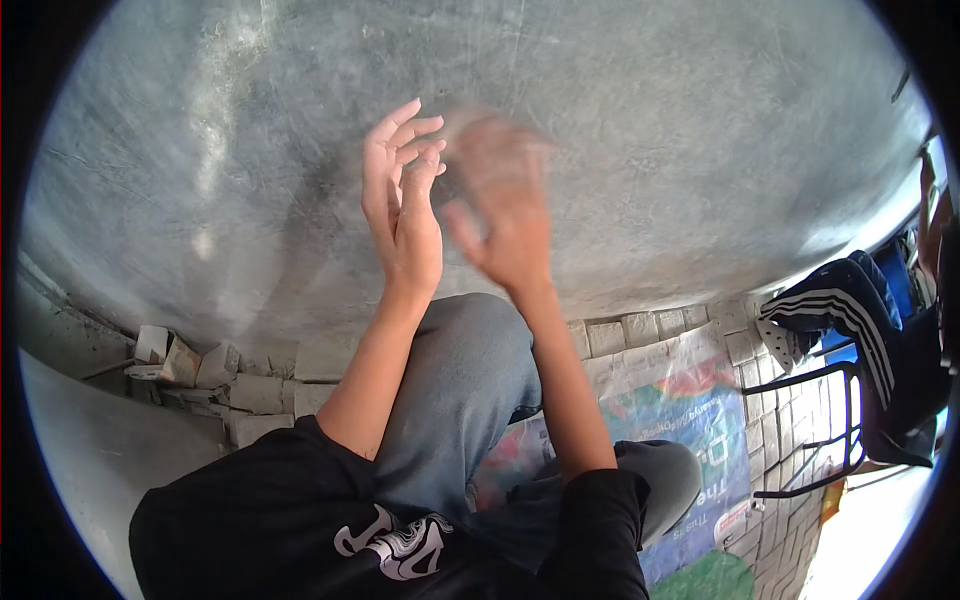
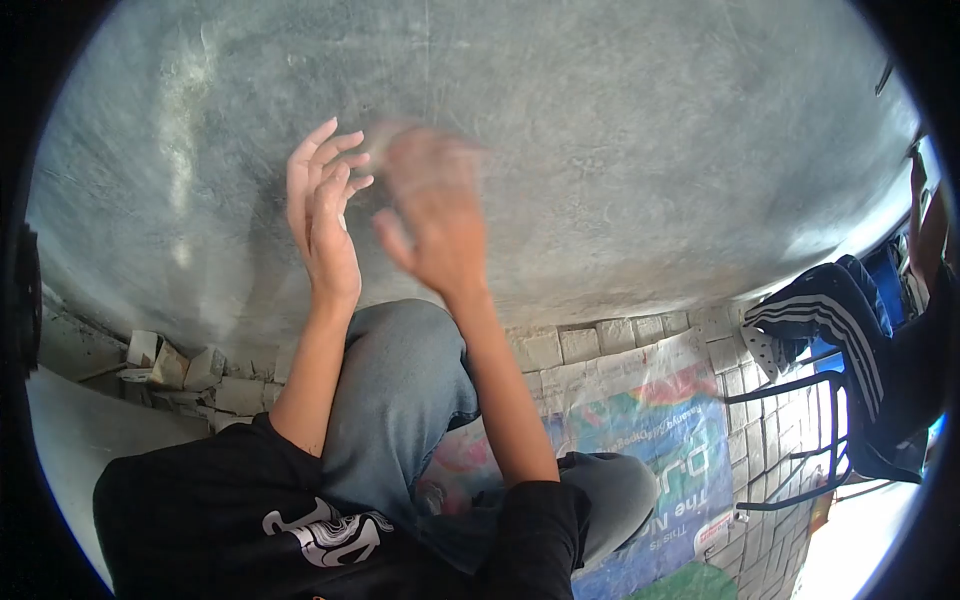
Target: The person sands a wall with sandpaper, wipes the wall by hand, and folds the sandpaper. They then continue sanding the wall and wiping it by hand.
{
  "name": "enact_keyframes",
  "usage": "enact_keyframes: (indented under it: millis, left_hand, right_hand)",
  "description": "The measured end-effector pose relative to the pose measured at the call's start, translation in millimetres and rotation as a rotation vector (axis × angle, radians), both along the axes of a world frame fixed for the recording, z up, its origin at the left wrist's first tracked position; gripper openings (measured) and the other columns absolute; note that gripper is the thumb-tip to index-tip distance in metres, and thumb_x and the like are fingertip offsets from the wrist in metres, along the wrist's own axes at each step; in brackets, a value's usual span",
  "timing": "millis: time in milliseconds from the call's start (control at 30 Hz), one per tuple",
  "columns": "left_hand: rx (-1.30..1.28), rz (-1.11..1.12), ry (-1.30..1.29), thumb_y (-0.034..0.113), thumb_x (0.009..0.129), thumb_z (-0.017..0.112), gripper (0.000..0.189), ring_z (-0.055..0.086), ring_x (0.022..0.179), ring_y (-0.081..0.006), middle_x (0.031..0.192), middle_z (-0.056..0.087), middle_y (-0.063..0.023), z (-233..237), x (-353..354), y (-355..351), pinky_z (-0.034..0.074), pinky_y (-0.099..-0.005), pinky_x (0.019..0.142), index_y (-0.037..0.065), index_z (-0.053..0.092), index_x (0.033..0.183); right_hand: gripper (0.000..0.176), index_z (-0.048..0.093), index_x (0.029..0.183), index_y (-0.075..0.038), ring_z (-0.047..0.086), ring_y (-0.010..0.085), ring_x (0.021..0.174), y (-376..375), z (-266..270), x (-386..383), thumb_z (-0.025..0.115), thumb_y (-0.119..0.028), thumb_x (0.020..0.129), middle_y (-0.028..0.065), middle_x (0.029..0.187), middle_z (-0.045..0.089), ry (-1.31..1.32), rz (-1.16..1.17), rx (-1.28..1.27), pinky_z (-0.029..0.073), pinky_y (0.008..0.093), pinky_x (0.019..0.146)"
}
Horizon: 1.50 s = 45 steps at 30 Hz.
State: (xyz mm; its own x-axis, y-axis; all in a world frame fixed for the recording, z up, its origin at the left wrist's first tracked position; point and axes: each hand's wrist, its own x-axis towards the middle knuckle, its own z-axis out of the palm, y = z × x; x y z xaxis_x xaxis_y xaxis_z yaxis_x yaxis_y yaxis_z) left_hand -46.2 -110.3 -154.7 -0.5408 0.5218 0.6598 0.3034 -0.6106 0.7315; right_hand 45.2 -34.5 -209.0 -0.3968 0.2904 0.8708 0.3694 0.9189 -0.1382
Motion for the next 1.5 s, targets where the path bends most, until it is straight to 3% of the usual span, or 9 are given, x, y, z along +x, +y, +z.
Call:
enact_keyframes:
  millis: [133, 300, 433, 533, 733, 967, 1033, 1333, 1500]
  left_hand:
    - [0.03, -0.016, -0.007, 0.022, 0.086, 0.045, 0.043, 0.053, 0.096, -0.0206, 0.111, 0.053, -0.0138, -1.3, 0.8, -3.5, 0.045, -0.0341, 0.082, 0.002, 0.041, 0.124]
    - [0.063, -0.026, -0.003, 0.021, 0.086, 0.046, 0.042, 0.052, 0.095, -0.0212, 0.11, 0.053, -0.0142, -2.0, -2.5, -1.7, 0.045, -0.034, 0.081, 0.003, 0.041, 0.124]
    - [0.001, -0.051, -0.044, 0.022, 0.086, 0.044, 0.046, 0.051, 0.101, -0.0207, 0.114, 0.051, -0.0142, -2.0, 4.0, 0.3, 0.043, -0.0348, 0.085, 0.004, 0.036, 0.128]
    - [-0.011, -0.037, -0.06, 0.021, 0.086, 0.043, 0.046, 0.051, 0.102, -0.021, 0.115, 0.05, -0.0146, -0.2, 4.8, -4.3, 0.043, -0.0356, 0.085, 0.004, 0.036, 0.128]
    - [0.006, -0.046, -0.036, 0.023, 0.086, 0.044, 0.046, 0.051, 0.101, -0.0209, 0.114, 0.051, -0.0148, -0.9, 4.2, -2.4, 0.043, -0.0354, 0.085, 0.004, 0.037, 0.127]
    - [-0.034, -0.085, -0.055, 0.022, 0.086, 0.044, 0.045, 0.051, 0.101, -0.0208, 0.112, 0.052, -0.0143, -1.4, 12.2, -1.0, 0.043, -0.0354, 0.085, 0.003, 0.038, 0.126]
    - [0.031, -0.111, -0.072, 0.022, 0.087, 0.046, 0.041, 0.053, 0.095, -0.0211, 0.107, 0.053, -0.0139, -4.2, 13.3, 1.9, 0.044, -0.0332, 0.078, 0.003, 0.041, 0.122]
    - [-0.051, -0.086, -0.059, 0.022, 0.085, 0.044, 0.044, 0.052, 0.1, -0.0216, 0.11, 0.052, -0.0139, 0.0, 5.4, -4.0, 0.044, -0.0355, 0.084, 0.003, 0.04, 0.124]
    - [-0.04, -0.127, -0.057, 0.022, 0.085, 0.044, 0.041, 0.052, 0.099, -0.0208, 0.109, 0.053, -0.0138, -0.8, 9.0, -3.8, 0.044, -0.0347, 0.084, 0.002, 0.043, 0.122]
  right_hand:
    - [0.05, 0.045, 0.129, -0.006, 0.028, 0.0358, 0.131, 20.0, 1.5, 24.9, 0.054, -0.023, 0.082, 0.0141, 0.135, 0.041, -0.046, -0.068, 0.05, 0.018, 0.0483, 0.108]
    - [0.052, 0.043, 0.13, -0.006, 0.024, 0.0366, 0.132, 45.7, -4.0, 31.0, 0.053, -0.028, 0.084, 0.0158, 0.138, 0.038, 0.783, -0.466, -0.218, 0.016, 0.0494, 0.108]
    - [0.05, 0.049, 0.126, -0.008, 0.03, 0.0346, 0.13, 0.0, -15.2, -1.3, 0.055, -0.032, 0.083, 0.0116, 0.137, 0.039, -0.135, 0.051, 0.017, 0.016, 0.0506, 0.108]
    - [0.049, 0.05, 0.125, -0.01, 0.033, 0.0343, 0.128, 15.5, -13.3, 11.3, 0.057, -0.032, 0.081, 0.0098, 0.136, 0.041, -0.049, -0.067, 0.058, 0.017, 0.05, 0.108]
    - [0.047, 0.027, 0.139, -0.006, 0.018, 0.0283, 0.135, 70.0, -28.7, 70.8, 0.032, -0.023, 0.095, 0.0125, 0.145, 0.024, 1.203, -0.122, -0.425, 0.016, 0.0421, 0.11]
    - [0.061, 0.019, 0.141, -0.005, 0.017, 0.0307, 0.135, 19.9, -52.4, 11.7, 0.039, -0.034, 0.091, 0.0151, 0.146, 0.02, 0.761, -0.202, -0.335, 0.012, 0.0432, 0.11]
    - [0.063, 0.02, 0.14, -0.003, 0.013, 0.0312, 0.136, 2.9, -52.7, 15.3, 0.042, -0.034, 0.09, 0.0195, 0.146, 0.016, -0.211, -0.212, -0.062, 0.009, 0.0449, 0.11]
    - [0.071, 0.017, 0.141, -0.002, 0.009, 0.0354, 0.136, 34.1, -95.6, 1.2, 0.044, -0.041, 0.089, 0.024, 0.145, 0.016, 1.108, -0.435, -0.659, 0.008, 0.0463, 0.109]
    - [0.064, 0.028, 0.138, -0.003, 0.017, 0.0357, 0.134, 11.7, -56.6, 18.2, 0.047, -0.037, 0.088, 0.0212, 0.143, 0.024, 0.141, -0.267, -0.116, 0.012, 0.0478, 0.109]
